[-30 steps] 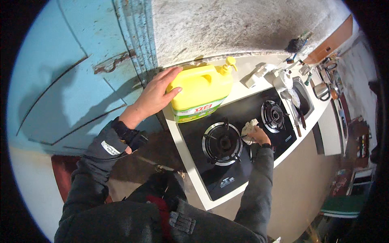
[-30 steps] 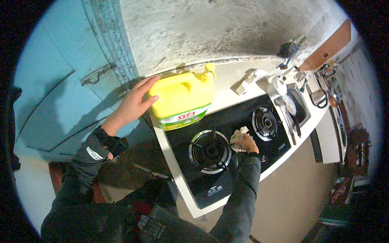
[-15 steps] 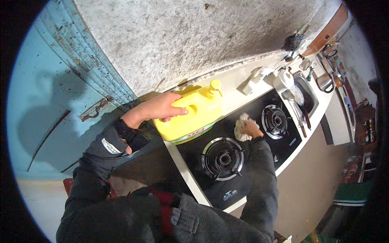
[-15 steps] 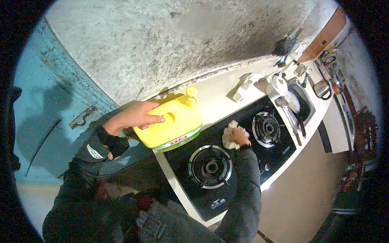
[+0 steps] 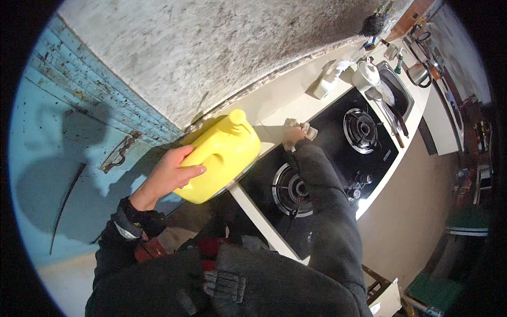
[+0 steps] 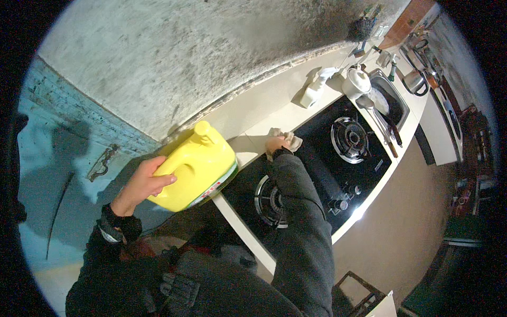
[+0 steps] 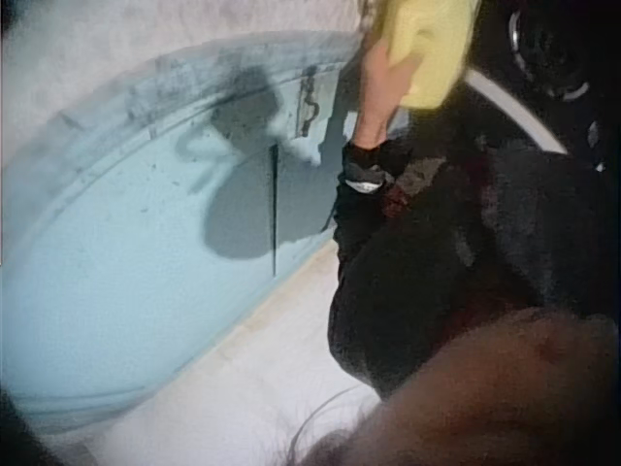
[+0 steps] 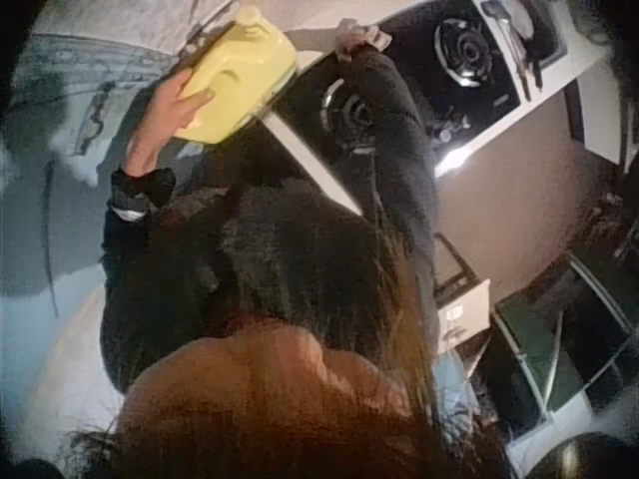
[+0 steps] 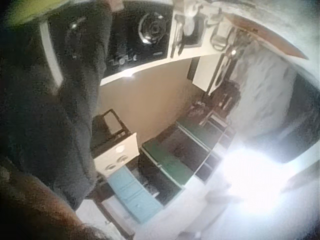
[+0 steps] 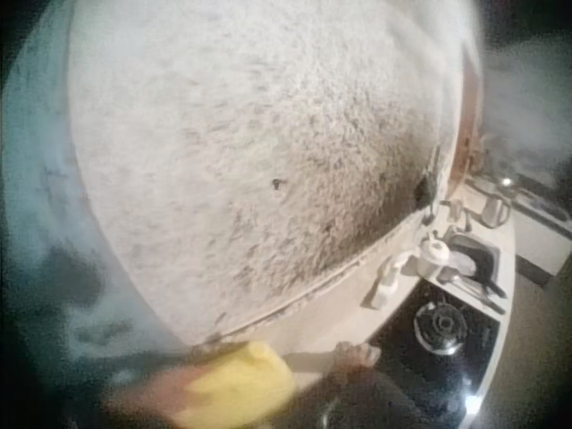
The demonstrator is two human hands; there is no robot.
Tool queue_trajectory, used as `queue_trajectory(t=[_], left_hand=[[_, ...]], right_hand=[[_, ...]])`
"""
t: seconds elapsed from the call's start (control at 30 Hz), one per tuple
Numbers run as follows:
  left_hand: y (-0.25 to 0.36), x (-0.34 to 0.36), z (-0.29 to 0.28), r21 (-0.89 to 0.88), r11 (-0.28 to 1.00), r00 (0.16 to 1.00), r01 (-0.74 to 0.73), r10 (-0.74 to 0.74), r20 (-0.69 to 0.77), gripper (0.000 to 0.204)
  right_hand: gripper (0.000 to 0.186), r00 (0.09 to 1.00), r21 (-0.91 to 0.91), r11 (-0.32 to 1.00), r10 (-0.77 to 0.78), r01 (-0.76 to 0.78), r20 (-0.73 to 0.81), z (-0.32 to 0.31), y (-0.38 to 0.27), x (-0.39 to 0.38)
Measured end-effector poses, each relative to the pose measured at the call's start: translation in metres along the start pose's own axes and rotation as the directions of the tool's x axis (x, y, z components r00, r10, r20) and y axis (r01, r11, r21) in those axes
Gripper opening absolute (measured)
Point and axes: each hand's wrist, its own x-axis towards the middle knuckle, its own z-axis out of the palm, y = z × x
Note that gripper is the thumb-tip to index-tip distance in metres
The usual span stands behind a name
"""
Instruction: The person wipes the gas stovetop with a cloth, removes and replaces the burner grates, and rinses the cloth in the sink. They also briefly handle a yellow detergent bottle and a kettle while cleaning.
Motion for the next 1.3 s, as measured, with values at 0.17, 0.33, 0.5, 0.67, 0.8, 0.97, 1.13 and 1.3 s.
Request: queue_trajectory(t=[0.17, 0.33, 0.5, 0.67, 0.8, 0.97, 1.13, 1.3], left_hand=[[-0.034, -0.043, -0.023, -0.143, 0.988, 0.998, 0.059, -0.055, 0.029, 0.025], [-0.068, -0.073, -0.037, -0.19, 0.981, 0.999, 0.025, -0.017, 0.046, 0.025], [-0.088, -0.084, -0.047, -0.219, 0.976, 0.996, -0.02, 0.038, 0.08, 0.026], [-0.094, -0.082, -0.049, -0.249, 0.967, 0.989, -0.054, 0.087, 0.123, 0.026], [-0.091, -0.078, -0.049, -0.266, 0.963, 0.985, -0.039, 0.082, 0.154, 0.026], [-0.09, -0.077, -0.048, -0.263, 0.965, 0.987, -0.011, 0.053, 0.152, 0.026], [-0.091, -0.079, -0.048, -0.235, 0.972, 0.99, 0.02, 0.013, 0.138, 0.025], [-0.09, -0.082, -0.046, -0.219, 0.975, 0.995, 0.044, -0.023, 0.099, 0.025]], right_hand=[[0.029, 0.997, -0.075, 0.995, 0.069, -0.071, -0.024, 0.016, -0.055, 0.006], [0.041, 0.985, -0.013, 0.99, 0.143, -0.142, 0.092, -0.013, -0.148, -0.03], [0.031, 0.961, -0.221, 0.968, 0.053, -0.116, -0.273, -0.061, -0.22, -0.129], [0.037, 0.937, -0.25, 0.964, -0.002, -0.091, -0.349, -0.077, -0.264, -0.196], [0.043, 0.935, -0.146, 0.969, 0.142, -0.198, -0.326, -0.071, -0.275, -0.203], [0.049, 0.94, -0.013, 0.957, 0.281, -0.289, -0.195, -0.07, -0.263, -0.16], [0.044, 0.872, 0.156, 0.873, 0.479, -0.462, -0.104, -0.087, -0.228, -0.096], [0.038, 0.792, 0.161, 0.781, 0.61, -0.603, 0.009, -0.11, -0.191, -0.052]])
